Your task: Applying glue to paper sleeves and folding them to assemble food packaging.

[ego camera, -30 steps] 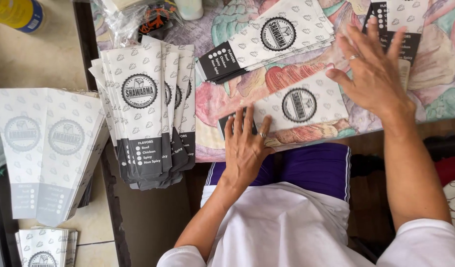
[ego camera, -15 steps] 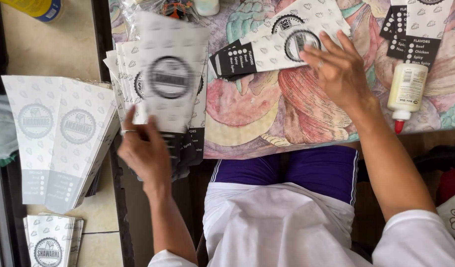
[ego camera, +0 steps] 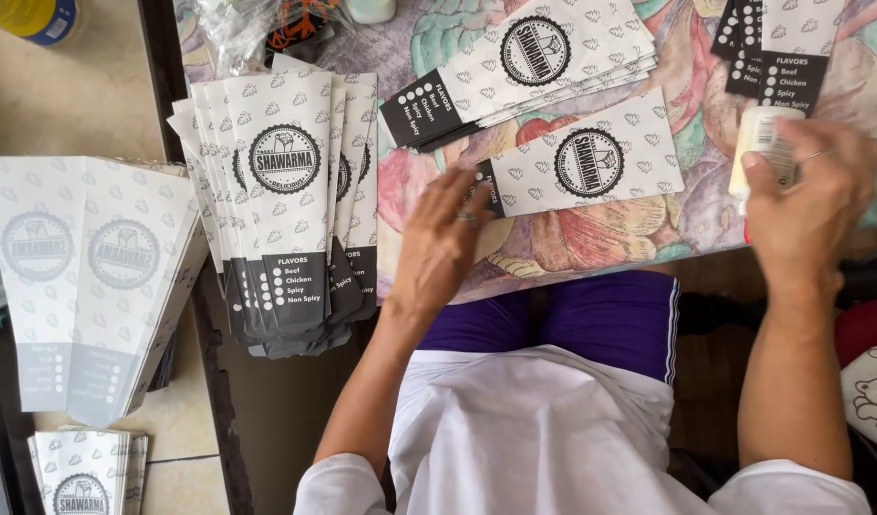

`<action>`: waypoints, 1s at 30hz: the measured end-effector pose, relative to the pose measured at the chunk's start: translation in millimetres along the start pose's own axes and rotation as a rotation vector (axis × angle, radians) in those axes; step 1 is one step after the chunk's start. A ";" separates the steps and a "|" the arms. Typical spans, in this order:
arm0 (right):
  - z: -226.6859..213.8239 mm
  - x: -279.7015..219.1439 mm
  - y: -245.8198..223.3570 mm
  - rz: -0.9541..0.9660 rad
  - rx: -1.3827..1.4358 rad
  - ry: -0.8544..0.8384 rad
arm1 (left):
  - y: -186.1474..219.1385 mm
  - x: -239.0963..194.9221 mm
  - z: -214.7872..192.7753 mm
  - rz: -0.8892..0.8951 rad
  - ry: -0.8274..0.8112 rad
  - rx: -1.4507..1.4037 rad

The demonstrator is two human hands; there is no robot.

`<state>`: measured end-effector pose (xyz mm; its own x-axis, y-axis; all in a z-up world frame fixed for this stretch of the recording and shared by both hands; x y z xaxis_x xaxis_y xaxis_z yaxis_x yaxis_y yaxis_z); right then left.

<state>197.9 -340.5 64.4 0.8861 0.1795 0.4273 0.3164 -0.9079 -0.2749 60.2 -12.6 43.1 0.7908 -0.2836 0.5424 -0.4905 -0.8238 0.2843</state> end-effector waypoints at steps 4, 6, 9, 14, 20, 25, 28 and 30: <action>-0.5 7.3 35.2 0.298 -0.101 -0.180 | 1.9 -0.7 30.9 0.080 -0.093 0.022; 10.4 4.9 40.8 0.562 0.065 -0.422 | -1.3 -3.8 36.1 0.086 -0.100 0.067; 40.3 -9.6 71.2 0.728 0.653 -0.420 | -3.5 2.2 27.5 0.116 -0.103 0.022; 18.2 -20.1 89.2 0.883 1.090 -0.223 | -15.5 14.6 18.2 0.102 -0.109 -0.082; 13.3 -27.7 69.4 0.475 1.199 -0.074 | -29.9 30.7 8.1 0.065 -0.108 -0.098; 30.3 -33.7 47.0 0.515 1.086 -0.075 | -40.7 30.4 8.4 0.023 -0.151 -0.102; 27.4 -30.2 44.8 0.443 1.026 -0.134 | -41.9 30.4 6.6 -0.004 -0.164 -0.155; 24.5 -32.1 71.6 0.500 1.023 -0.046 | -45.0 28.6 9.5 -0.042 -0.184 -0.182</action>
<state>200.3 -402.0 9.9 0.9955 -0.0828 0.0465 0.0336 -0.1505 -0.9880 108.4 11.7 38.3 0.8568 -0.3496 0.3791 -0.5008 -0.7392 0.4502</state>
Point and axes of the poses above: each hand's wrist, its own x-axis towards the middle knuckle, its own z-axis out of the palm, y = z × x, the point moved 8 cm from there along x, towards the middle knuckle, and after that the axes turned 14 degrees about z, right-handed, at the moved point
